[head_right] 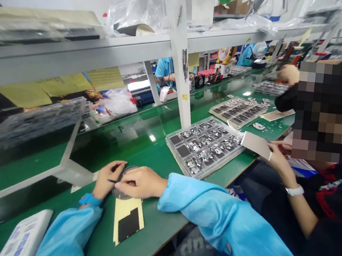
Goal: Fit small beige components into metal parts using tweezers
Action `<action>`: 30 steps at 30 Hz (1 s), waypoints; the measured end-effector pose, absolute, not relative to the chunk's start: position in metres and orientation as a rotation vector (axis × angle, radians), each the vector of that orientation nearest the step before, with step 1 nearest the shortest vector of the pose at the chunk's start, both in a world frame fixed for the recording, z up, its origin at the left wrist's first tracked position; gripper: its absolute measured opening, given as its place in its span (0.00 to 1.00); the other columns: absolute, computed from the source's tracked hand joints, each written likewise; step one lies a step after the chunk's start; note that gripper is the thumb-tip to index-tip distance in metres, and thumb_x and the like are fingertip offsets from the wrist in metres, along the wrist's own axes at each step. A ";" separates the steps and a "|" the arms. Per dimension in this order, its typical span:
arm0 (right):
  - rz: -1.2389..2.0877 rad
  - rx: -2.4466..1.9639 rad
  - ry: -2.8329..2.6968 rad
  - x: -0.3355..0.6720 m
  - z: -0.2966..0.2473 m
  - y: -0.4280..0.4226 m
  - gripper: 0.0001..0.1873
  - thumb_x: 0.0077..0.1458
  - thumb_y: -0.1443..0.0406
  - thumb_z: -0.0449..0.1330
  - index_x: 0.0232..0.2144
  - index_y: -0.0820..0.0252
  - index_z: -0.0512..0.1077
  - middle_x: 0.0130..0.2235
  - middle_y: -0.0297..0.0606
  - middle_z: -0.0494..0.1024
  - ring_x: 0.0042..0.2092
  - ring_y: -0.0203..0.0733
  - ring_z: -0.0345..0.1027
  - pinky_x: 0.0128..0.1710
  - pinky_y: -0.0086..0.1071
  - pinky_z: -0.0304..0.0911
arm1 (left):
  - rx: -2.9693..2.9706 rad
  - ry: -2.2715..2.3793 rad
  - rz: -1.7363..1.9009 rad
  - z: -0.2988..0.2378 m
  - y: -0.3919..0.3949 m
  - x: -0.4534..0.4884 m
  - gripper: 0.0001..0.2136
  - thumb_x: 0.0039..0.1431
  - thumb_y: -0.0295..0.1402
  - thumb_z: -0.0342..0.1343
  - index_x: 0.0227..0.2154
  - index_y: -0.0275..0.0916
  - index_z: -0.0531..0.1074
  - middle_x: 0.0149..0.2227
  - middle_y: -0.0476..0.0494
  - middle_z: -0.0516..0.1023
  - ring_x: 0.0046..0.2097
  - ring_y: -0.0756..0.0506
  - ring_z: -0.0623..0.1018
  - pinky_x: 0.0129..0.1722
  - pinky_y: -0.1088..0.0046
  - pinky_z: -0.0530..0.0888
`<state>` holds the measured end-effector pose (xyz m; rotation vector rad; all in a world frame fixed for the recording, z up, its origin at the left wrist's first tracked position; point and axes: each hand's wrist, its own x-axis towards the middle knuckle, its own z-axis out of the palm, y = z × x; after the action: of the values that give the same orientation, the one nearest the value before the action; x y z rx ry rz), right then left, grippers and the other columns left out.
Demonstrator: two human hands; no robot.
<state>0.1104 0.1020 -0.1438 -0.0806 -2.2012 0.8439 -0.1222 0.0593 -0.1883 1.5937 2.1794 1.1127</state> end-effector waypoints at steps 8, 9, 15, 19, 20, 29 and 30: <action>0.840 -0.083 -2.228 0.111 -0.147 0.105 0.23 0.69 0.59 0.57 0.21 0.59 0.64 0.24 0.30 0.66 0.28 0.33 0.59 0.33 0.30 0.56 | 1.590 2.158 1.157 -0.177 0.061 -0.111 0.16 0.61 0.43 0.55 0.39 0.40 0.83 0.42 0.41 0.86 0.42 0.39 0.82 0.49 0.59 0.78; 0.845 -0.065 -2.215 0.112 -0.147 0.104 0.22 0.69 0.60 0.57 0.22 0.60 0.66 0.24 0.31 0.67 0.28 0.33 0.59 0.33 0.30 0.56 | 1.585 2.163 1.159 -0.174 0.058 -0.107 0.15 0.62 0.41 0.54 0.39 0.39 0.83 0.42 0.40 0.86 0.42 0.39 0.82 0.49 0.58 0.78; 0.855 -0.120 -2.221 0.132 -0.143 0.097 0.16 0.69 0.64 0.59 0.27 0.60 0.75 0.27 0.34 0.76 0.30 0.34 0.66 0.33 0.29 0.60 | 1.606 2.223 1.036 -0.156 0.054 -0.076 0.12 0.64 0.29 0.56 0.41 0.42 0.85 0.46 0.46 0.87 0.49 0.45 0.83 0.55 0.69 0.77; 0.859 -0.108 -2.249 0.138 -0.150 0.112 0.13 0.68 0.65 0.61 0.28 0.60 0.76 0.28 0.35 0.78 0.30 0.35 0.68 0.32 0.30 0.61 | 1.594 2.300 0.906 -0.157 0.067 -0.078 0.12 0.66 0.29 0.56 0.44 0.44 0.85 0.46 0.49 0.87 0.47 0.49 0.83 0.53 0.74 0.77; 0.862 -0.104 -2.247 0.136 -0.151 0.111 0.14 0.68 0.65 0.60 0.29 0.60 0.76 0.28 0.35 0.78 0.30 0.35 0.68 0.32 0.30 0.61 | 1.588 2.310 0.881 -0.154 0.065 -0.078 0.12 0.66 0.28 0.56 0.44 0.44 0.85 0.46 0.50 0.87 0.47 0.49 0.83 0.53 0.75 0.77; 0.822 -0.015 -2.317 0.107 -0.148 0.094 0.21 0.72 0.57 0.57 0.28 0.62 0.74 0.29 0.35 0.75 0.33 0.34 0.64 0.39 0.28 0.62 | 1.475 2.237 1.015 -0.136 0.032 -0.088 0.09 0.59 0.38 0.54 0.35 0.46 0.80 0.41 0.52 0.86 0.46 0.41 0.81 0.54 0.60 0.75; 0.818 -0.008 -2.342 0.100 -0.154 0.100 0.22 0.72 0.55 0.56 0.29 0.63 0.75 0.30 0.35 0.75 0.35 0.33 0.65 0.41 0.27 0.62 | 1.455 2.241 1.034 -0.145 0.036 -0.101 0.09 0.59 0.41 0.55 0.34 0.49 0.80 0.38 0.55 0.85 0.44 0.39 0.81 0.54 0.58 0.75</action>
<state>0.1004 0.0997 -0.1540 -0.0085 -2.3422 0.8182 -0.1010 0.0356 -0.1453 1.4546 2.2408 1.0342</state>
